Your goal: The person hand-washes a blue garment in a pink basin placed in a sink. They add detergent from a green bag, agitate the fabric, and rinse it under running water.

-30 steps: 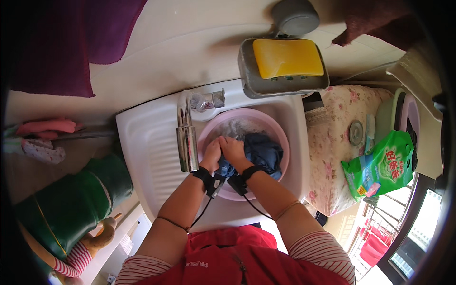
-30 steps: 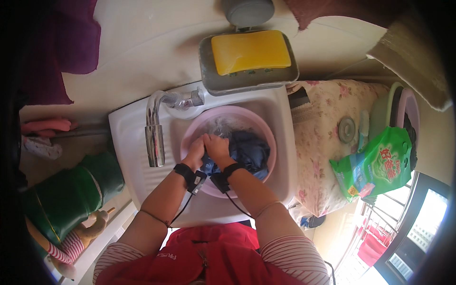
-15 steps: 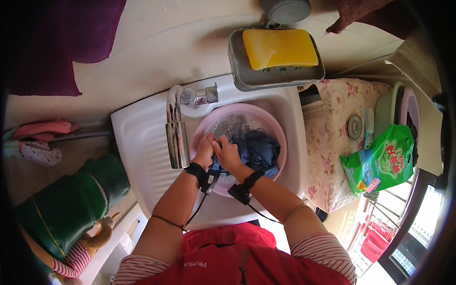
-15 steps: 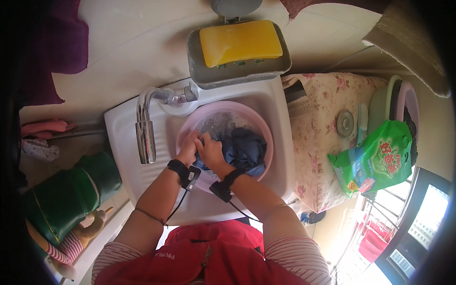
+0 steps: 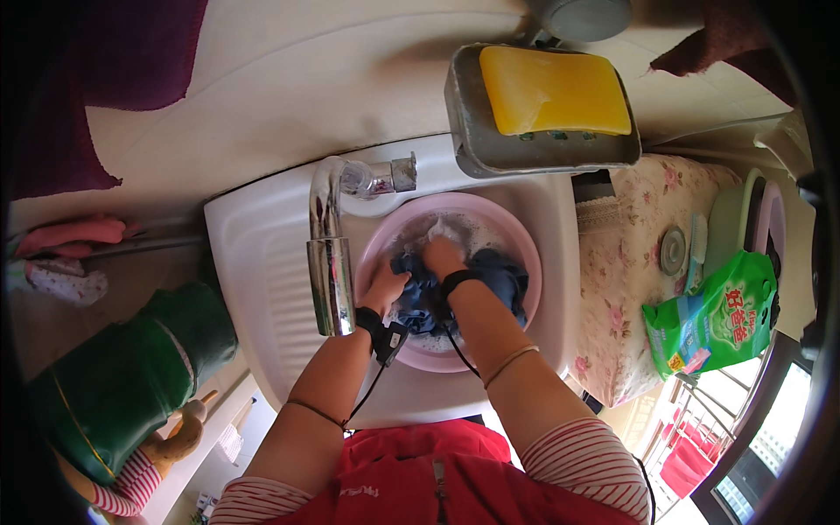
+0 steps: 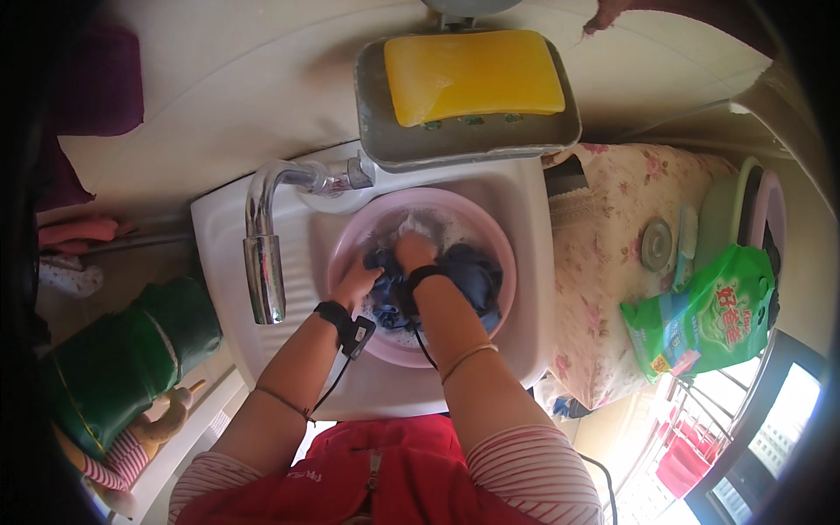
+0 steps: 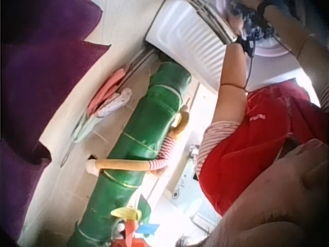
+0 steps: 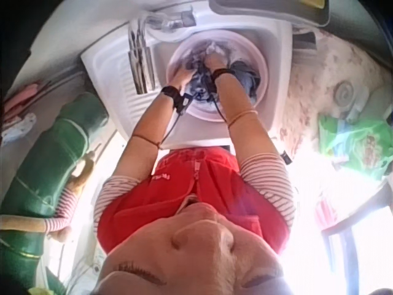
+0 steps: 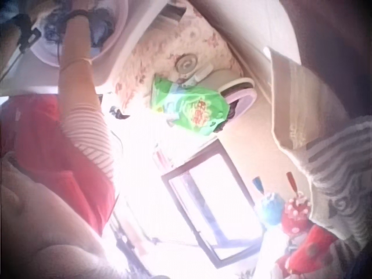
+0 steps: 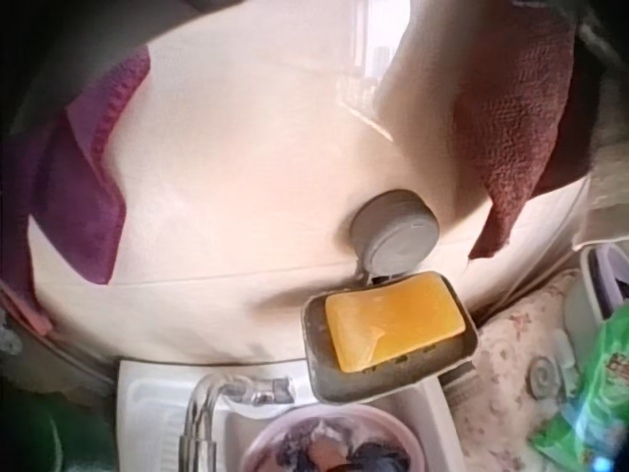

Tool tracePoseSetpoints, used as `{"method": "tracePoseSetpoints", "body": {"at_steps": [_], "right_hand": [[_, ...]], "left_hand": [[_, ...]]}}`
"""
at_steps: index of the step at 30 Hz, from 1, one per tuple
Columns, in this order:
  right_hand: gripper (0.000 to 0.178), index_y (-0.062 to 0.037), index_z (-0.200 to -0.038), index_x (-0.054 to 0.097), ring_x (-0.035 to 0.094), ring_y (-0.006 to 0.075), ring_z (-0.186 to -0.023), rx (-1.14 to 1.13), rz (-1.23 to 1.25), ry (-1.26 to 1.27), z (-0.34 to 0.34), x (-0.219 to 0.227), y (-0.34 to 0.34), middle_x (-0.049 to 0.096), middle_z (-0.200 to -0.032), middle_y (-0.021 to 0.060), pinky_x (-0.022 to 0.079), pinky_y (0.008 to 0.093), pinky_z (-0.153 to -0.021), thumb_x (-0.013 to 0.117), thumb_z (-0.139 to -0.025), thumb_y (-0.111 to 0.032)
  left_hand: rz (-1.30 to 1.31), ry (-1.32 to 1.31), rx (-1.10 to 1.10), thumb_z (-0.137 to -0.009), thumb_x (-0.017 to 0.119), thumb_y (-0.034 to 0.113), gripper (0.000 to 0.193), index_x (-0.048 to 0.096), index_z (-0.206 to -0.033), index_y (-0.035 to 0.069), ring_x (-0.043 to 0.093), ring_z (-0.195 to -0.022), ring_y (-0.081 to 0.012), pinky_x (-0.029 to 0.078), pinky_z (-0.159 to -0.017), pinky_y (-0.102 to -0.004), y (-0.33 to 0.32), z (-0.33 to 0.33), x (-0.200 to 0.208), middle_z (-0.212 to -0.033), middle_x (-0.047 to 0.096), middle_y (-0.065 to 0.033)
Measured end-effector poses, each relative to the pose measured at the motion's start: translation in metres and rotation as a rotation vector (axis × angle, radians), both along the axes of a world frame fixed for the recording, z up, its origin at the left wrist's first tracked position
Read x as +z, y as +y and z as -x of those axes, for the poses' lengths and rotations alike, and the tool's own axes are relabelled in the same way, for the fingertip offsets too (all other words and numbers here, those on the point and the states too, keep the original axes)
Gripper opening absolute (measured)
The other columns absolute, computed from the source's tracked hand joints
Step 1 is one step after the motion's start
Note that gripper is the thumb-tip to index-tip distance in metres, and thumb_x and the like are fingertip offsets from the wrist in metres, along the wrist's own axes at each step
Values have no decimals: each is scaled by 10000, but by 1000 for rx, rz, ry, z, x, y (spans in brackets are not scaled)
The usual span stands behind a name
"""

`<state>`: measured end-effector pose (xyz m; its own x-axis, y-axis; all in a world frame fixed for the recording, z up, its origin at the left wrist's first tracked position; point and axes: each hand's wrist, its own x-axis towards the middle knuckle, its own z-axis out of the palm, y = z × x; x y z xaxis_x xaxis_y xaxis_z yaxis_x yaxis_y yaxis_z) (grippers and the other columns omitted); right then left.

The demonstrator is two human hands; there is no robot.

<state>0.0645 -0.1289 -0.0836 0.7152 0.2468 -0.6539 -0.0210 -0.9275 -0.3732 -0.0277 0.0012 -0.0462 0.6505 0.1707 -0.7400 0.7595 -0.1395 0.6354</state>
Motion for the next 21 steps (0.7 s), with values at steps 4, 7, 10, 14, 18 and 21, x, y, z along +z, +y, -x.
{"method": "tracePoseSetpoints", "body": {"at_steps": [4, 7, 10, 14, 18, 21], "right_hand": [[238, -32, -906, 669, 651, 321, -845, -438, -332, 150, -2, 45, -4, 668, -856, 167, 502, 366, -673, 684, -831, -257], [244, 1, -833, 612, 592, 317, -701, -374, -691, -99, 46, 78, 2, 615, -761, 136, 459, 381, -636, 682, -839, -233], [285, -16, -806, 609, 576, 358, -740, -286, -618, -283, 61, 82, 8, 585, -752, 159, 458, 410, -674, 626, -883, -290], [404, -45, -898, 646, 615, 311, -825, -565, -594, -160, 38, 61, -2, 636, -833, 132, 477, 386, -749, 546, -942, -433], [475, -39, -1125, 619, 594, 176, -949, -1079, -1016, 643, 28, 62, -29, 649, -1036, 67, 470, 349, -840, 535, -956, -476], [472, -22, -1212, 584, 600, 161, -950, -621, -688, 622, 25, 83, -47, 647, -1030, 88, 476, 311, -868, 603, -936, -404]], "left_hand": [[201, -20, 371, -938, 580, 298, 462, 478, -1326, 69, 593, -1053, -252, 454, -953, -363, 0, -3, 9, -1152, 609, -133], [564, -6, 561, -968, 474, 466, 485, 486, -1329, 143, 551, -1083, -208, 416, -933, -412, -1, -10, 18, -1177, 593, -76], [648, 17, 510, -978, 462, 456, 439, 530, -1283, 147, 539, -1090, -186, 411, -929, -395, -10, -13, 29, -1169, 592, -57], [535, 51, 451, -991, 483, 398, 299, 604, -1055, 132, 573, -959, -153, 461, -830, -315, -18, -19, 46, -1019, 612, -39], [641, 56, 419, -969, 553, 418, 305, 585, -951, 115, 606, -771, -127, 508, -760, -302, -8, -17, 62, -853, 602, -8], [777, 132, 485, -944, 580, 451, 324, 588, -979, 129, 629, -810, -150, 524, -790, -327, 3, -14, 63, -891, 625, -13]]}}
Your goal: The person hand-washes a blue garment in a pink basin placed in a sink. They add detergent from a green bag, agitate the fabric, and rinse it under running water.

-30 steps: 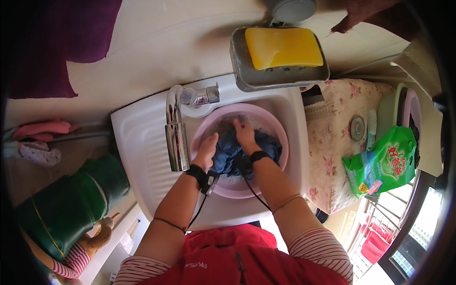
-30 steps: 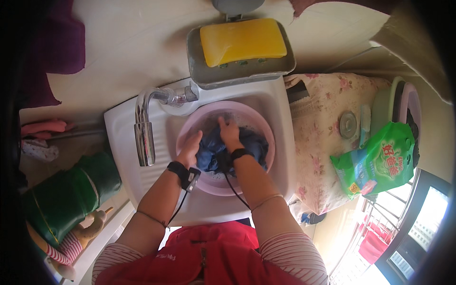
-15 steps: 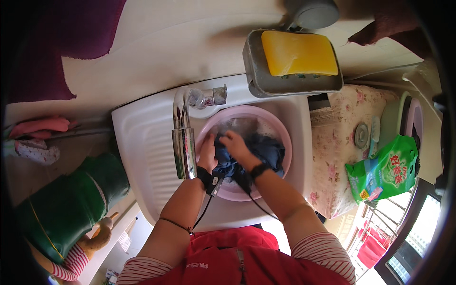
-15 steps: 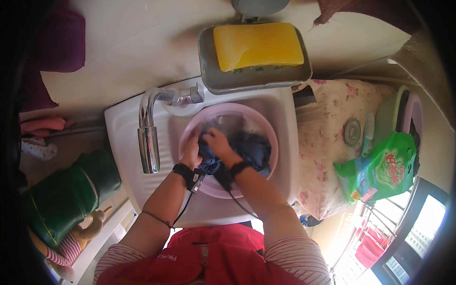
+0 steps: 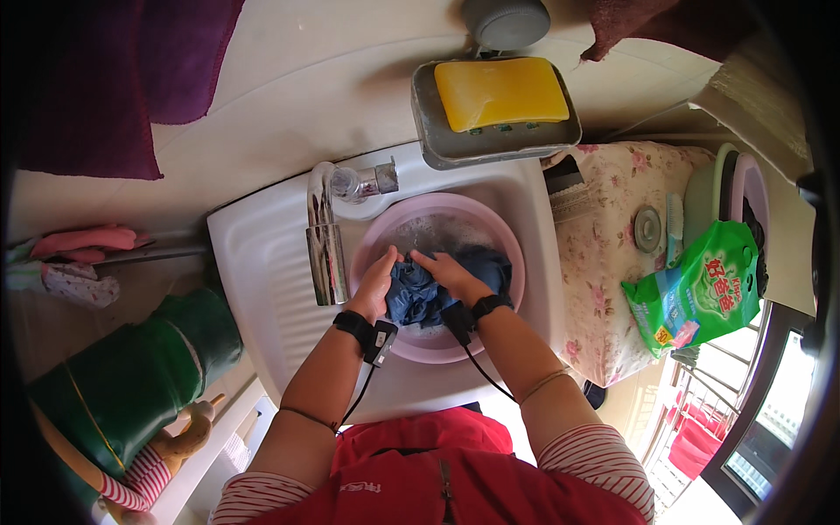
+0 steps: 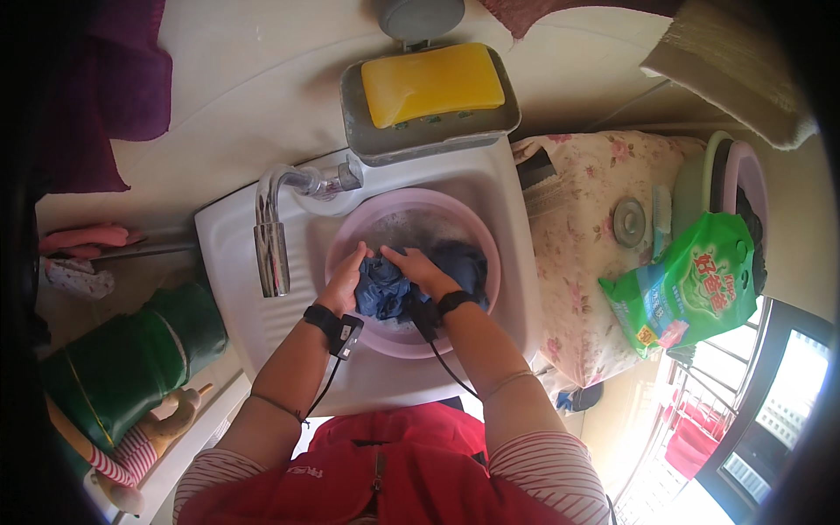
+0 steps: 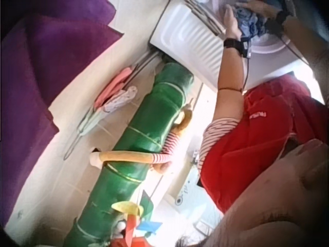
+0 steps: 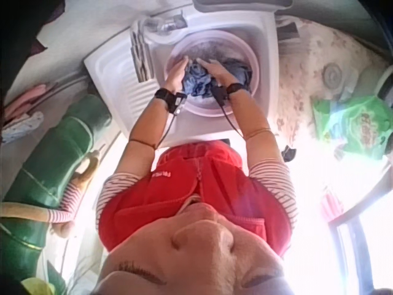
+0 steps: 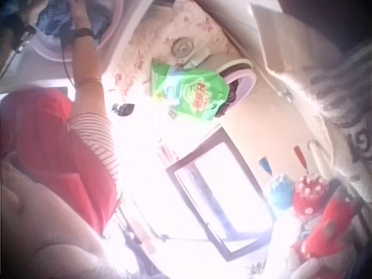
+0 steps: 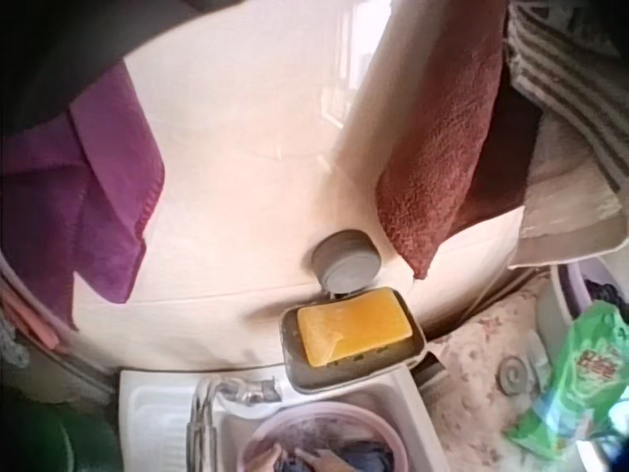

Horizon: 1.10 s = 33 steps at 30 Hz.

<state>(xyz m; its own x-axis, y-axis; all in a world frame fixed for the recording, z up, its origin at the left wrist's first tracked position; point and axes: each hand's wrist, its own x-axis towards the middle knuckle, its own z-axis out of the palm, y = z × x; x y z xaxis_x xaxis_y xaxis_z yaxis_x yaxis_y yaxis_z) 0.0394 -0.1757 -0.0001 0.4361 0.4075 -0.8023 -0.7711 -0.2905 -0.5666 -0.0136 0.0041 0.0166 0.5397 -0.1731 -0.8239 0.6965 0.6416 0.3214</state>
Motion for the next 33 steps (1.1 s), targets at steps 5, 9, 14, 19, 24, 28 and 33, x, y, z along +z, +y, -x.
{"method": "tracePoseSetpoints", "body": {"at_steps": [5, 9, 14, 19, 24, 28, 33], "right_hand": [[268, -25, -1110, 593, 613, 197, -897, -454, -30, -354, 19, 36, 15, 644, -967, 109, 480, 327, -828, 654, -917, -200], [227, -28, -977, 580, 621, 387, -883, 206, 261, -1061, 35, 36, 39, 626, -980, 210, 485, 446, -759, 586, -933, -251], [293, -43, -1014, 573, 610, 463, -854, 72, 599, -909, 16, 29, 39, 636, -906, 271, 481, 520, -736, 551, -941, -326], [272, -69, -958, 573, 635, 434, -856, 200, 229, -928, 35, 40, 46, 658, -926, 244, 487, 519, -744, 541, -930, -338], [364, -29, -945, 604, 621, 454, -874, 40, 538, -728, 6, -6, 37, 648, -898, 281, 485, 509, -768, 503, -954, -379], [518, 15, -1123, 562, 597, 418, -1043, -466, 427, -611, -22, -48, 20, 636, -1079, 261, 458, 470, -892, 592, -896, -450], [606, 2, -1283, 493, 564, 413, -1152, 656, 824, -679, -13, -71, 39, 601, -1213, 246, 402, 526, -1007, 636, -850, -397]], "left_hand": [[-100, -102, 148, -957, 569, 414, 292, 588, -1040, 134, 627, -910, -167, 514, -835, -353, 1, 0, -10, -995, 638, -27], [-55, -113, 137, -980, 518, 420, 358, 588, -1099, 90, 583, -944, -157, 476, -782, -329, -12, 1, -8, -1069, 611, -42], [-194, 54, -164, -1006, 437, 404, 454, 518, -1320, 86, 552, -1092, -169, 425, -930, -307, -30, 1, -4, -1182, 594, -68], [-102, -62, -42, -995, 460, 411, 452, 529, -1302, 87, 523, -1115, -166, 399, -946, -327, -26, 5, -12, -1250, 568, -66], [-243, -61, -161, -979, 500, 447, 452, 560, -1266, 104, 522, -1102, -163, 413, -926, -333, -14, -4, -9, -1240, 576, -72], [-389, -73, -259, -923, 640, 298, 603, 370, -1445, 164, 527, -1122, -208, 478, -874, -389, 5, -7, -12, -1231, 572, -78], [-675, -184, -486, -831, 639, 9, 798, 242, -1503, 176, 567, -1054, -257, 487, -849, -361, -3, 8, -52, -1264, 526, -114]]}}
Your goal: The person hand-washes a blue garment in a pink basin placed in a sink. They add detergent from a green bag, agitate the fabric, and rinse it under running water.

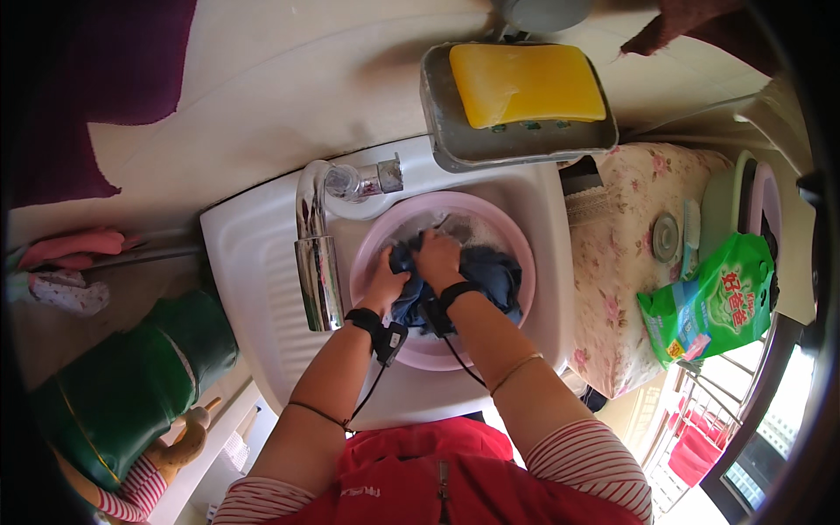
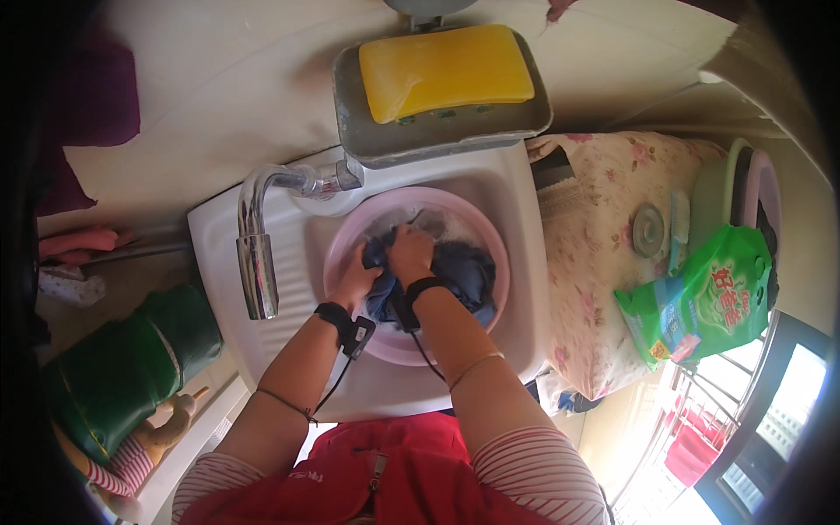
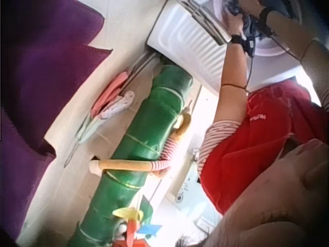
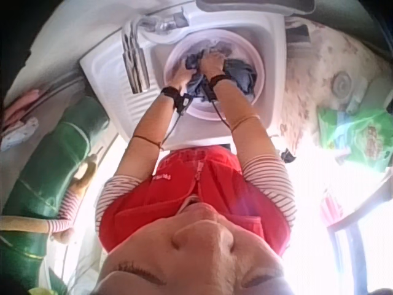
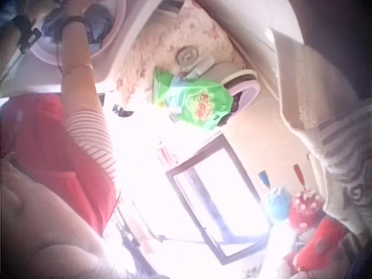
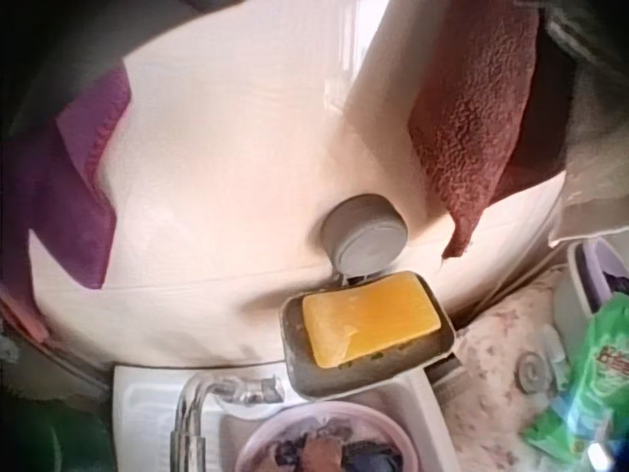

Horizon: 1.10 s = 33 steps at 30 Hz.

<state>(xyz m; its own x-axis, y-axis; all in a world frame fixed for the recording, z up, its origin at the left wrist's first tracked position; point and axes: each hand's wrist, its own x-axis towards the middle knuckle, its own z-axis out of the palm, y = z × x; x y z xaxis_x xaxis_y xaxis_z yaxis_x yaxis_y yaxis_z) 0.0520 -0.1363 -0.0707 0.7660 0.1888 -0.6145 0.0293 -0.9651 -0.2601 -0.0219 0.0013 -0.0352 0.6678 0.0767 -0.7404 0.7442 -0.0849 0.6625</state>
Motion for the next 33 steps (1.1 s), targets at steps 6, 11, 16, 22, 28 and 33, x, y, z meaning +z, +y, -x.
{"method": "tracePoseSetpoints", "body": {"at_steps": [6, 11, 16, 22, 28, 33], "right_hand": [[313, -28, -971, 682, 611, 375, -1032, -442, -494, -7, -17, -5, -2, 655, -1056, 220, 490, 450, -862, 662, -824, -304], [389, -29, -931, 672, 545, 387, -1028, -295, -804, -272, 53, 62, 5, 584, -1062, 186, 449, 432, -859, 700, -803, -395], [529, 31, -936, 685, 606, 461, -956, -510, -444, -27, 31, 83, 11, 652, -944, 280, 475, 463, -816, 579, -883, -485], [224, -27, -1012, 569, 579, 394, -904, -387, -831, -412, 43, 86, 9, 589, -961, 189, 466, 419, -789, 639, -882, -195], [451, -2, -1007, 646, 617, 483, -908, -539, -501, -129, 25, 73, 0, 645, -948, 304, 473, 532, -842, 477, -946, -416], [457, -14, -1125, 597, 612, 410, -1029, -888, -431, -213, 2, 18, -6, 656, -1016, 259, 501, 464, -848, 536, -930, -424]], "left_hand": [[6, 104, 334, -738, 506, -54, 665, 434, -1390, 54, 547, -1134, -273, 419, -977, -342, 1, 2, -15, -1229, 566, -150], [623, -81, 589, -933, 583, 461, 471, 562, -1246, 110, 576, -1043, -219, 444, -919, -317, -4, -13, 14, -1197, 590, -71], [360, 204, 380, -979, 434, 482, 427, 540, -1260, 178, 496, -1152, -179, 360, -989, -395, -19, -14, 40, -1225, 570, -49], [289, 177, 403, -999, 423, 420, 317, 567, -1132, 170, 548, -1040, -133, 436, -894, -356, -21, -18, 56, -1068, 595, -10], [495, 188, 357, -983, 470, 412, 362, 567, -1184, 128, 555, -1105, -152, 446, -921, -353, -27, -6, 46, -1157, 615, -36], [351, 179, 403, -996, 471, 319, 417, 423, -1386, 180, 520, -1145, -223, 453, -896, -406, -10, -10, 8, -1296, 530, -59]]}}
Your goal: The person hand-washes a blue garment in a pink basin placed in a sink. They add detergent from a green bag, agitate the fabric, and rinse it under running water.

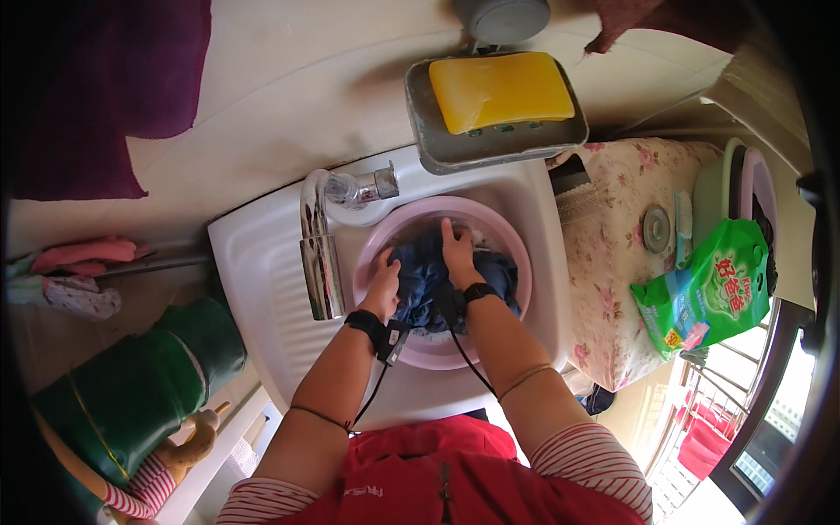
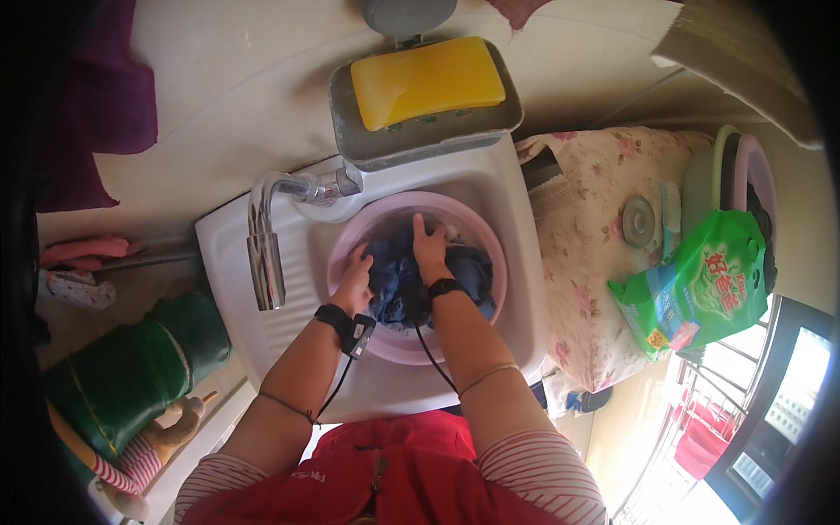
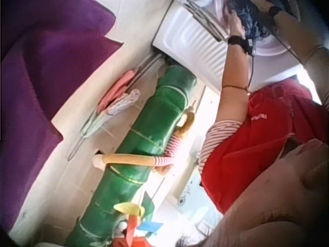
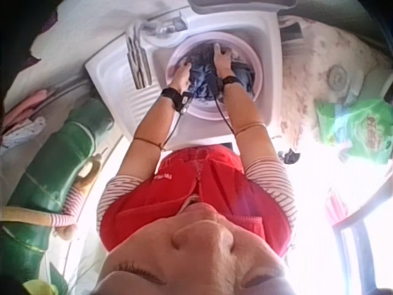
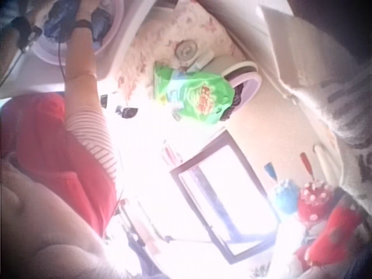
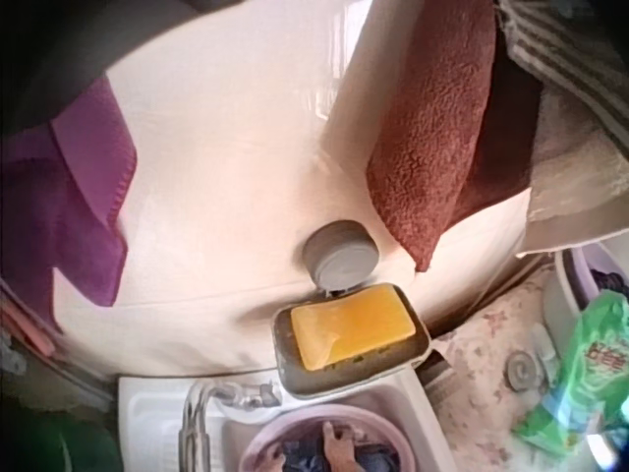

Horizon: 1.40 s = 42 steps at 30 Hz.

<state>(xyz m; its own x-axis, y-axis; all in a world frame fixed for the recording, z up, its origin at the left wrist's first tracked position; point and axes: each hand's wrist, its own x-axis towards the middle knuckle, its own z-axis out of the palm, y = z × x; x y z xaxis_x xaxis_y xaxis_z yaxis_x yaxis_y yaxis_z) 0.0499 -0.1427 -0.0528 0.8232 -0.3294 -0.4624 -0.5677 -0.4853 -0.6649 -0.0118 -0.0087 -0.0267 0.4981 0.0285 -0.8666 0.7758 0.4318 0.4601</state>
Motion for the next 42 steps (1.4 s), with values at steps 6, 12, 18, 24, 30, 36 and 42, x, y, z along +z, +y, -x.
{"method": "tracePoseSetpoints", "body": {"at_steps": [6, 12, 18, 24, 30, 36, 42], "right_hand": [[452, -9, -1192, 531, 620, 416, -1005, 783, 466, 79, -2, -24, 4, 638, -1043, 272, 506, 497, -846, 602, -873, -323], [270, -17, -1018, 595, 591, 370, -886, 489, -128, -209, 3, 10, -2, 623, -963, 192, 483, 417, -794, 674, -847, -209], [294, -13, -903, 597, 592, 419, -864, 459, -248, -274, 55, 58, 12, 620, -912, 229, 466, 460, -763, 635, -865, -303], [403, -8, -1013, 597, 608, 461, -900, 277, 49, -110, -1, 27, -6, 637, -994, 268, 480, 501, -809, 570, -903, -395], [480, -20, -1231, 495, 591, 379, -1078, 747, 442, 190, -10, -13, -4, 610, -1118, 249, 488, 520, -870, 605, -872, -318], [430, -104, -1148, 610, 565, 382, -1106, 513, 121, 101, -7, 4, -6, 594, -1176, 191, 473, 501, -897, 671, -831, -389], [278, -103, -959, 653, 582, 383, -996, 518, -132, -258, 52, 58, 11, 621, -993, 162, 466, 457, -843, 671, -833, -350]], "left_hand": [[-110, 153, -284, -974, 476, 171, 387, 418, -1356, 162, 599, -929, -221, 521, -751, -402, 7, -6, -21, -1200, 561, -88], [77, 72, 104, -984, 491, 354, 339, 547, -1231, 129, 548, -1088, -228, 432, -906, -406, 9, -19, 8, -1174, 589, -89], [221, -66, 103, -966, 490, 430, 400, 583, -1206, 123, 554, -1085, -171, 393, -958, -348, -10, -14, 38, -1131, 622, -28], [-166, 113, -211, -981, 454, 400, 425, 477, -1312, 134, 476, -1166, -256, 380, -969, -415, -15, -11, 32, -1315, 505, -76], [-89, -45, -256, -960, 478, 137, 526, 316, -1460, 136, 452, -1204, -304, 400, -969, -413, -1, -8, -16, -1370, 454, -178], [-206, 7, -109, -974, 463, 198, 426, 450, -1381, 73, 450, -1229, -230, 361, -1004, -358, 4, -12, -4, -1390, 465, -136], [314, -98, 141, -980, 456, 458, 436, 588, -1176, 92, 563, -1083, -168, 406, -966, -341, -5, -14, 34, -1128, 631, -37]]}}
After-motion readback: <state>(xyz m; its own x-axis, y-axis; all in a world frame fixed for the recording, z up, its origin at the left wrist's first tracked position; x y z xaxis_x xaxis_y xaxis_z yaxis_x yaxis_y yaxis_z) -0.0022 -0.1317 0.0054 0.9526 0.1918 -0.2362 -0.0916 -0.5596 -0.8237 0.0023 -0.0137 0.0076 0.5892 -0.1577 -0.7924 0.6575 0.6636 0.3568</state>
